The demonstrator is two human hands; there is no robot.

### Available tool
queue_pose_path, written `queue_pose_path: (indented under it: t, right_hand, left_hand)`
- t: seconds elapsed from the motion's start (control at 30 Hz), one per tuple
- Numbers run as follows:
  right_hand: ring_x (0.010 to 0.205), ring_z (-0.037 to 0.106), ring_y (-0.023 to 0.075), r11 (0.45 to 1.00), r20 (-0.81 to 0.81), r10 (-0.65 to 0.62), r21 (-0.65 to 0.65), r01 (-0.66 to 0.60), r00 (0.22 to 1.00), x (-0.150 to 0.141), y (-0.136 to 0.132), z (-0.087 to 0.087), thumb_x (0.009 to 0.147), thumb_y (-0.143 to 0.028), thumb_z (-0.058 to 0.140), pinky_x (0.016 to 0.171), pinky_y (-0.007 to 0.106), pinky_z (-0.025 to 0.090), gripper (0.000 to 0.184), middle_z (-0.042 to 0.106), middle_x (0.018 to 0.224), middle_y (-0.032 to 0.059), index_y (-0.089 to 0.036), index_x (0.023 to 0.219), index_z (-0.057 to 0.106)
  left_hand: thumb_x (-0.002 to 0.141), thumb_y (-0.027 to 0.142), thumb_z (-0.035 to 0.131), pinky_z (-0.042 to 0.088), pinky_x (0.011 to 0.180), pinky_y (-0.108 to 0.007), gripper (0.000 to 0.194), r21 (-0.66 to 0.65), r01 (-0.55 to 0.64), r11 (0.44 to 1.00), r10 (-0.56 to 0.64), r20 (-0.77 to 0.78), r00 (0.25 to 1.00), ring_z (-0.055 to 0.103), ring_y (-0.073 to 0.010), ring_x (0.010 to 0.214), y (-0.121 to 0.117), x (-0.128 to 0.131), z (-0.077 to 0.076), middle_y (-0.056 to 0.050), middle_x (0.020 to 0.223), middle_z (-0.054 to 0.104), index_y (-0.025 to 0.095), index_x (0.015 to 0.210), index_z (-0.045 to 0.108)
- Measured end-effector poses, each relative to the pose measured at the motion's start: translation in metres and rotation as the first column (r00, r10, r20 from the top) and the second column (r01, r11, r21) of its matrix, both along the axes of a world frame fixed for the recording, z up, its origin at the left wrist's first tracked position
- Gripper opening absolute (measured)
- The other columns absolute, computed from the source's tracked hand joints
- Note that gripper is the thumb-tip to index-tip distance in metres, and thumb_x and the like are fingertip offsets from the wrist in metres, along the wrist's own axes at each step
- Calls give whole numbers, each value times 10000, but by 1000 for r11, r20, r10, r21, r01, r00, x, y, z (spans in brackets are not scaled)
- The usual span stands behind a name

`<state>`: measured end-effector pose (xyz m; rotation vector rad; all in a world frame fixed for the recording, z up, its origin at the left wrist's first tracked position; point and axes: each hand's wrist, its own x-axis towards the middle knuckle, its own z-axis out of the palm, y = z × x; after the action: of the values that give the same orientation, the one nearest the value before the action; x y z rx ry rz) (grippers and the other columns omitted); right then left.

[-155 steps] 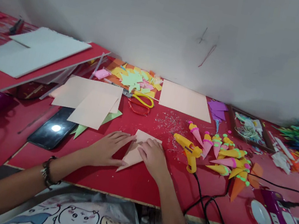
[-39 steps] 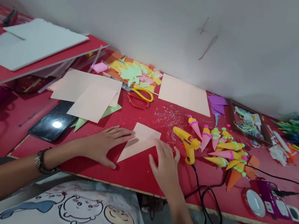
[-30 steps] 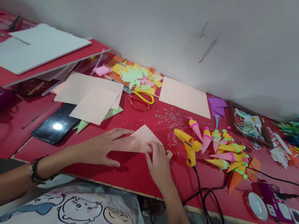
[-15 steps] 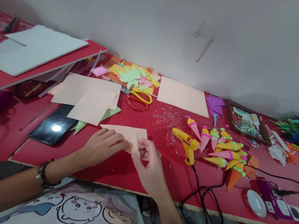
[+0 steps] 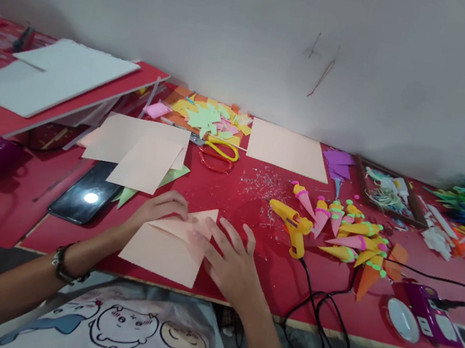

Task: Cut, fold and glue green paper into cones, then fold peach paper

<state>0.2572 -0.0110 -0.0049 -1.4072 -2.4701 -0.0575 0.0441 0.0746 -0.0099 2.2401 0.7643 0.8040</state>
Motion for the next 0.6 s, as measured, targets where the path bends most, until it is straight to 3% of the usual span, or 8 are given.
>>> queue_pose_path:
  t: [0.13, 0.27, 0.4, 0.5, 0.6]
  right_hand:
    - [1117, 413, 138, 992, -19, -9, 123, 12, 1000, -4, -5, -7, 869, -235, 408, 1029, 429, 48, 325, 524, 1213, -20, -329, 1173, 475]
    - [1040, 456, 146, 988, -5, 40, 149, -39, 999, -9, -7, -14, 858, -201, 424, 1003, 405, 174, 310, 555, 1167, 1, -295, 1139, 516]
    - [927, 473, 162, 991, 46, 107, 74, -110, 993, -7, -3, -23, 833, -173, 449, 877, 324, 343, 289, 582, 1103, 32, -232, 1093, 562]
    - [943, 455, 180, 995, 63, 93, 18, -95, 994, -4, -1, -29, 805, -120, 456, 837, 319, 367, 310, 572, 1107, 45, -218, 1077, 571]
    - [1034, 400, 217, 998, 51, 39, -42, -37, 998, -4, -2, -30, 755, -80, 481, 881, 359, 339, 402, 485, 1233, 31, -244, 1116, 545]
  left_hand:
    - [823, 159, 429, 411, 788, -226, 137, -74, 38, 997, -40, -22, 999, 501, -111, 901, 2, -3, 0, -9, 942, 500, 197, 849, 558]
    - [842, 188, 412, 396, 826, -250, 157, -11, 120, 993, -120, -107, 987, 492, -123, 944, 3, -5, -5, -28, 1005, 523, 188, 911, 552]
    - [830, 221, 451, 358, 879, -300, 196, 120, 187, 975, -144, -298, 943, 460, -153, 1016, -3, -11, -11, -29, 1098, 524, 213, 1001, 547]
    - [791, 250, 519, 279, 951, -361, 272, 232, 285, 930, -166, -427, 889, 423, -186, 1063, -11, -16, -11, -17, 1111, 540, 221, 1061, 525]
    - [805, 205, 501, 291, 932, -332, 267, 297, 348, 889, -156, -518, 841, 443, -171, 1030, -20, -18, -9, -7, 1091, 566, 195, 1071, 516]
